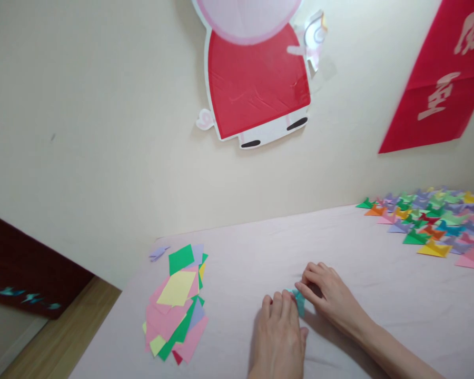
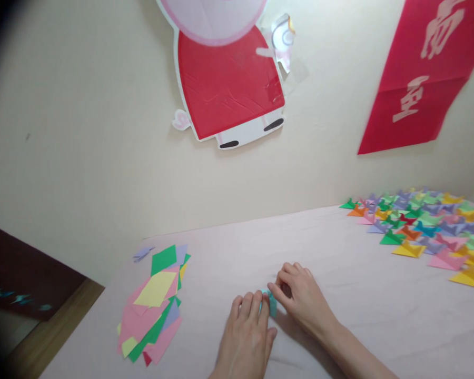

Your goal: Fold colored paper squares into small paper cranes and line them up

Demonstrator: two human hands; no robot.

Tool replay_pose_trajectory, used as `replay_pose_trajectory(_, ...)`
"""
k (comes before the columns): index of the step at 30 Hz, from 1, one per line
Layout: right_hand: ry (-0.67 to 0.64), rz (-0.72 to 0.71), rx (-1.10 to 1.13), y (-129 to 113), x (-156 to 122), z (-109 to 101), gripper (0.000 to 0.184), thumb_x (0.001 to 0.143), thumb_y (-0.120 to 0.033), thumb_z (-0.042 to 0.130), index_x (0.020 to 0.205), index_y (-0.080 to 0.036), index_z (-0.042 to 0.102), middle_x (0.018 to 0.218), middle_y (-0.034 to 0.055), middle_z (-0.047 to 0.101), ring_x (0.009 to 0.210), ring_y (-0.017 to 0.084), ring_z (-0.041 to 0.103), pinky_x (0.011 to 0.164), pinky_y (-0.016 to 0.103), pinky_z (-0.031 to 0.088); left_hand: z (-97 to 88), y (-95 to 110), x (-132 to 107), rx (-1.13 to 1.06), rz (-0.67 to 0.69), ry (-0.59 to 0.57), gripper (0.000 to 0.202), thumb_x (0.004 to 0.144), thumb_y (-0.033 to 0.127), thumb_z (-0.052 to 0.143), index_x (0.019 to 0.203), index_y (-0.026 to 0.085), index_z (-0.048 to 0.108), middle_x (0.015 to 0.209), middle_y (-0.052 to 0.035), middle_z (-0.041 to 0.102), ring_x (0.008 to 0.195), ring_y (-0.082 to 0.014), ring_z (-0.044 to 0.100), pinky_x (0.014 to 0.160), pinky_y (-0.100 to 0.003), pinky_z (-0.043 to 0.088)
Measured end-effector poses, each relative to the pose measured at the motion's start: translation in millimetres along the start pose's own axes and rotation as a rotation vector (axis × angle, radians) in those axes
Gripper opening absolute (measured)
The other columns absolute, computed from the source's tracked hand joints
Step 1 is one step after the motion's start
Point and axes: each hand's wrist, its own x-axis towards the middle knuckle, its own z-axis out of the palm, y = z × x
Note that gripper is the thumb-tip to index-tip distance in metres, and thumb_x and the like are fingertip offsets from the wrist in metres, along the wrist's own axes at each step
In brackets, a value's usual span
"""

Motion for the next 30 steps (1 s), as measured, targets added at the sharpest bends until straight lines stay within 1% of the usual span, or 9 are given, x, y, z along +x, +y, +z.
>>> replay_pose_trajectory(2, 0.005, 0.018, -0.015, 0.9, 0.3, 2.2, 0.031, 0.091, -0.037, 0.052, 0.064, -0.022, 0.056, 0.077, 0.0043, 0.059, 0.078, 0.023, 0.052, 0.074, 0.039, 0.038, -3.3, 0.4, 0.1, -0.011, 0.003, -0.014, 0.058, 0.089, 0.024, 0.063, 0.143, 0.01, 0.047, 0.136, -0.0196, 0.055, 0.124, -0.0367, 0.049, 0.107, -0.053, 0.038)
replay_pose_trajectory(4, -0.005, 0.031, -0.018, 1.2, 0.6, 3.6, 0.028, 0.09, -0.032, 0.052, 0.064, -0.022, 0.057, 0.077, 0.0041, 0.059, 0.079, 0.023, 0.052, 0.075, 0.039, 0.037, -6.5, 1.3, 0.4, -0.015, -0.008, -0.018, 0.058, 0.09, 0.025, 0.063, 0.143, 0.008, 0.047, 0.134, -0.0205, 0.057, 0.122, -0.0368, 0.05, 0.106, -0.054, 0.038)
replay_pose_trajectory(7, -0.023, 0.033, 0.003, 1.0, 0.6, 3.5, 0.025, 0.089, -0.029, 0.052, 0.066, -0.022, 0.058, 0.078, 0.0036, 0.059, 0.08, 0.022, 0.052, 0.075, 0.039, 0.037, -8.0, 4.2, 1.5, -0.03, -0.038, 0.012, 0.061, 0.089, 0.025, 0.063, 0.146, 0.012, 0.044, 0.134, -0.0184, 0.056, 0.12, -0.0365, 0.05, 0.106, -0.054, 0.037)
replay_pose_trajectory(10, -0.034, 0.038, 0.022, 1.0, 0.2, 2.6, 0.025, 0.09, -0.03, 0.052, 0.067, -0.022, 0.059, 0.08, 0.0036, 0.059, 0.081, 0.023, 0.052, 0.077, 0.04, 0.037, -5.6, 8.4, 2.9, -0.041, -0.048, 0.022, 0.065, 0.089, 0.029, 0.064, 0.148, 0.015, 0.041, 0.133, -0.0168, 0.057, 0.118, -0.0361, 0.051, 0.106, -0.054, 0.036)
replay_pose_trajectory(14, -0.046, 0.042, 0.033, 2.7, -0.3, 2.0, 0.025, 0.09, -0.031, 0.053, 0.068, -0.022, 0.062, 0.082, 0.0041, 0.06, 0.083, 0.023, 0.052, 0.077, 0.04, 0.037, 0.1, 10.8, 2.9, -0.029, -0.036, 0.002, 0.063, 0.091, 0.035, 0.061, 0.147, 0.01, 0.043, 0.132, -0.0177, 0.057, 0.115, -0.036, 0.051, 0.106, -0.054, 0.036)
replay_pose_trajectory(17, -0.06, 0.045, 0.036, 4.8, -0.5, 0.8, 0.026, 0.09, -0.03, 0.052, 0.068, -0.022, 0.062, 0.083, 0.0044, 0.06, 0.083, 0.023, 0.052, 0.077, 0.04, 0.037, 4.0, 9.5, 1.2, -0.012, -0.021, 0.02, 0.065, 0.091, 0.038, 0.061, 0.146, 0.009, 0.043, 0.133, -0.0178, 0.057, 0.116, -0.0359, 0.05, 0.106, -0.054, 0.036)
replay_pose_trajectory(20, -0.082, 0.045, 0.041, 6.3, -0.4, -1.6, 0.026, 0.09, -0.029, 0.05, 0.068, -0.022, 0.062, 0.085, 0.0045, 0.061, 0.084, 0.022, 0.051, 0.078, 0.039, 0.038, 5.1, 8.1, -0.3, 0.037, -0.018, 0.072, 0.064, 0.093, 0.044, 0.06, 0.146, 0.012, 0.045, 0.133, -0.014, 0.058, 0.115, -0.0329, 0.051, 0.104, -0.052, 0.038)
replay_pose_trajectory(24, -0.103, 0.057, 0.041, 6.3, -1.0, -4.2, 0.027, 0.09, -0.029, 0.049, 0.069, -0.021, 0.063, 0.087, 0.0047, 0.06, 0.086, 0.022, 0.051, 0.08, 0.039, 0.038, 1.9, 7.8, -1.1, 0.12, -0.003, 0.134, 0.06, 0.096, 0.05, 0.052, 0.143, 0.013, 0.048, 0.13, -0.0086, 0.061, 0.111, -0.0281, 0.053, 0.102, -0.047, 0.042)
replay_pose_trajectory(30, -0.089, 0.046, -0.007, 9.6, -1.5, -5.9, 0.032, 0.094, -0.03, 0.044, 0.07, -0.021, 0.063, 0.09, 0.0059, 0.061, 0.088, 0.023, 0.051, 0.081, 0.04, 0.039, -0.6, 8.9, -1.5, 0.148, 0.007, 0.147, 0.058, 0.097, 0.05, 0.051, 0.142, 0.014, 0.05, 0.13, -0.0082, 0.062, 0.109, -0.0276, 0.055, 0.1, -0.046, 0.043)
